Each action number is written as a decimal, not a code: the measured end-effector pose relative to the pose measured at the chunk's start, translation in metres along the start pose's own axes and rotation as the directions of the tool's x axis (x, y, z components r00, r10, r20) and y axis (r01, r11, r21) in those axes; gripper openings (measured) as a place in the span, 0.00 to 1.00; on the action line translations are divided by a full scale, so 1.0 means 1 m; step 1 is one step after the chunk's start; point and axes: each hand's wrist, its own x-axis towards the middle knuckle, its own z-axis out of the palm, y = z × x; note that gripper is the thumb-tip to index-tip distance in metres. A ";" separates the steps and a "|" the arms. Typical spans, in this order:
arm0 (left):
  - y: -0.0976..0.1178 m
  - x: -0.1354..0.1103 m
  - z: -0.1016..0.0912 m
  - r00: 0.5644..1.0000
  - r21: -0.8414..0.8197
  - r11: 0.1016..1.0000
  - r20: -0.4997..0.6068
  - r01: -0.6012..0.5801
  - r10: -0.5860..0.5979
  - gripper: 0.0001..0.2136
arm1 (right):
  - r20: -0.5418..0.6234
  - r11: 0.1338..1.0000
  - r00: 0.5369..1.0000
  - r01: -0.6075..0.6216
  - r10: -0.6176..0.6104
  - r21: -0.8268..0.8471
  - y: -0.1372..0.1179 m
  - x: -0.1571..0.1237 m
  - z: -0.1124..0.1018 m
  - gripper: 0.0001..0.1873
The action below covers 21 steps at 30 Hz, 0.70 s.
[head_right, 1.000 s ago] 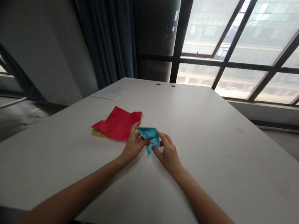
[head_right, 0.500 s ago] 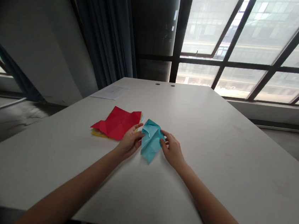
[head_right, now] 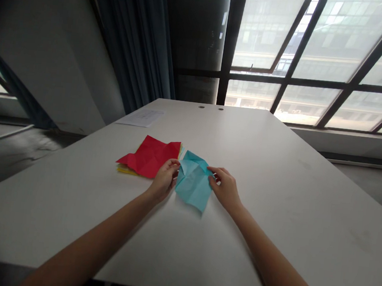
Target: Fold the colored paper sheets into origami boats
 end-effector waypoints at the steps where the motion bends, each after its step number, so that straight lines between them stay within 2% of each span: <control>1: -0.001 0.001 -0.001 1.000 -0.010 1.000 -0.001 0.025 -0.025 0.07 | -0.002 0.999 1.000 0.030 -0.030 -0.034 -0.001 0.000 0.000 0.14; 4: -0.005 0.004 -0.004 0.999 0.050 0.998 -0.029 0.033 -0.032 0.13 | -0.001 0.989 0.992 0.128 -0.128 -0.079 -0.002 -0.003 0.002 0.15; 8: -0.013 0.010 -0.010 0.993 0.304 0.950 -0.070 -0.068 0.094 0.21 | 0.014 0.975 0.979 0.206 -0.205 -0.085 -0.003 -0.005 0.005 0.16; 10: -0.014 0.011 -0.011 0.994 0.350 0.933 -0.037 -0.088 0.108 0.20 | 0.025 0.968 0.973 0.231 -0.230 -0.093 -0.005 -0.006 0.006 0.16; 13: -0.013 0.008 -0.011 0.997 0.320 0.944 0.014 -0.082 0.082 0.15 | 0.047 0.953 0.960 0.280 -0.276 -0.114 -0.008 -0.007 0.006 0.17; 17: -0.011 0.005 -0.011 1.000 0.232 0.973 0.005 0.011 -0.013 0.12 | 0.065 0.938 0.947 0.320 -0.314 -0.130 -0.010 -0.008 0.005 0.17; 21: -0.011 0.009 -0.013 0.997 0.100 0.993 -0.023 -0.066 0.069 0.11 | 0.004 0.957 0.967 0.251 -0.253 -0.146 -0.007 -0.005 0.000 0.16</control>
